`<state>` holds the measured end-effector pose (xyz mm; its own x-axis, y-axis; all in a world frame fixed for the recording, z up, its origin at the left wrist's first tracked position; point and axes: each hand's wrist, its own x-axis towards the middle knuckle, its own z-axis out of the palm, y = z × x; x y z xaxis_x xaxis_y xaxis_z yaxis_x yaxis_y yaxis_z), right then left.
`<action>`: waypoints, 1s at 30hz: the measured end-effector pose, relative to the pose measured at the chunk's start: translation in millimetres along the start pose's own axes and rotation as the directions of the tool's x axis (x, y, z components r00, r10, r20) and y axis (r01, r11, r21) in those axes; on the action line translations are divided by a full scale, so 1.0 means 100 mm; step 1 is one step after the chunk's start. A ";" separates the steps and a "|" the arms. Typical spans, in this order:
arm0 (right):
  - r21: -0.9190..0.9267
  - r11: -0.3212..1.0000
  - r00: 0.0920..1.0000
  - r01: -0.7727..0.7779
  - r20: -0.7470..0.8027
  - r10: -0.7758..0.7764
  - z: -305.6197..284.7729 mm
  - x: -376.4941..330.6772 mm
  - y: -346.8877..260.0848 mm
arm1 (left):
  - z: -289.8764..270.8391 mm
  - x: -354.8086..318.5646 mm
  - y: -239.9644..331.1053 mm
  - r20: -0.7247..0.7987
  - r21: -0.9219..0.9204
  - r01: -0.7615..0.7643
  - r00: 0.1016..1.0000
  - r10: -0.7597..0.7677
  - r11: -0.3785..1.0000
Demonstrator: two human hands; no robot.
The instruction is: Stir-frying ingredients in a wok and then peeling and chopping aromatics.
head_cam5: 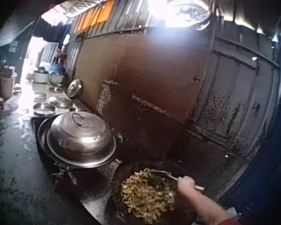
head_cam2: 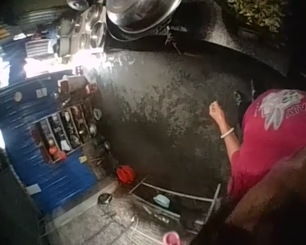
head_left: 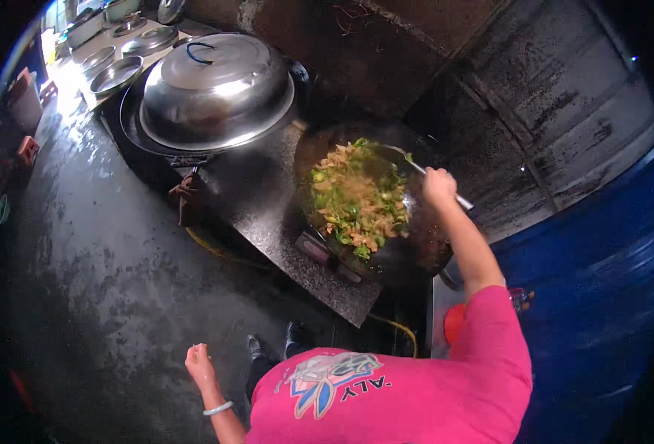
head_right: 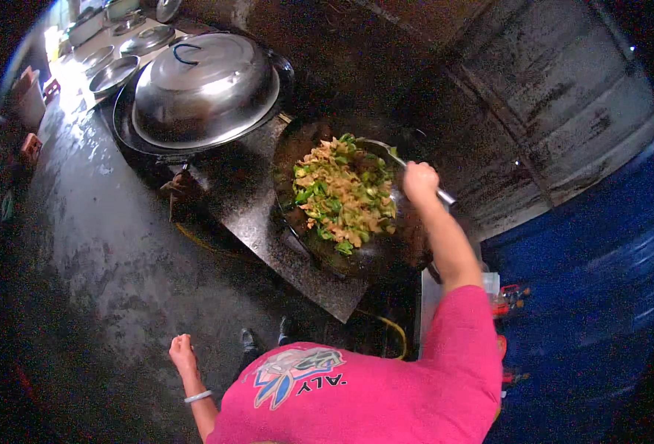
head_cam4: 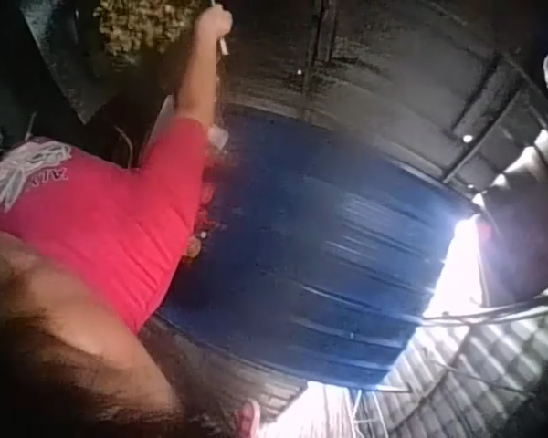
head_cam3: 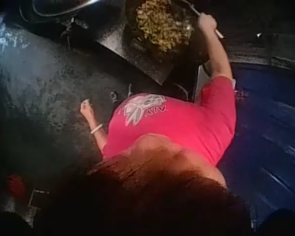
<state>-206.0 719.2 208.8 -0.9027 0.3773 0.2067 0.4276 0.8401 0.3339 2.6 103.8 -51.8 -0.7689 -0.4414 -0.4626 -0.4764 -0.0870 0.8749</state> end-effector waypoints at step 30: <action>0.319 0.942 0.938 -0.106 0.346 -0.012 0.18 -1.95 0.34 | -0.36 -0.71 -0.10 0.080 -0.182 0.130 0.990 -0.117 0.975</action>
<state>-16.1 680.9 162.7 -0.8684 0.4790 -0.1282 0.4831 0.8756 -0.0011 77.3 103.7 -22.4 -0.7391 -0.3557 -0.5721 -0.4868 -0.3052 0.8185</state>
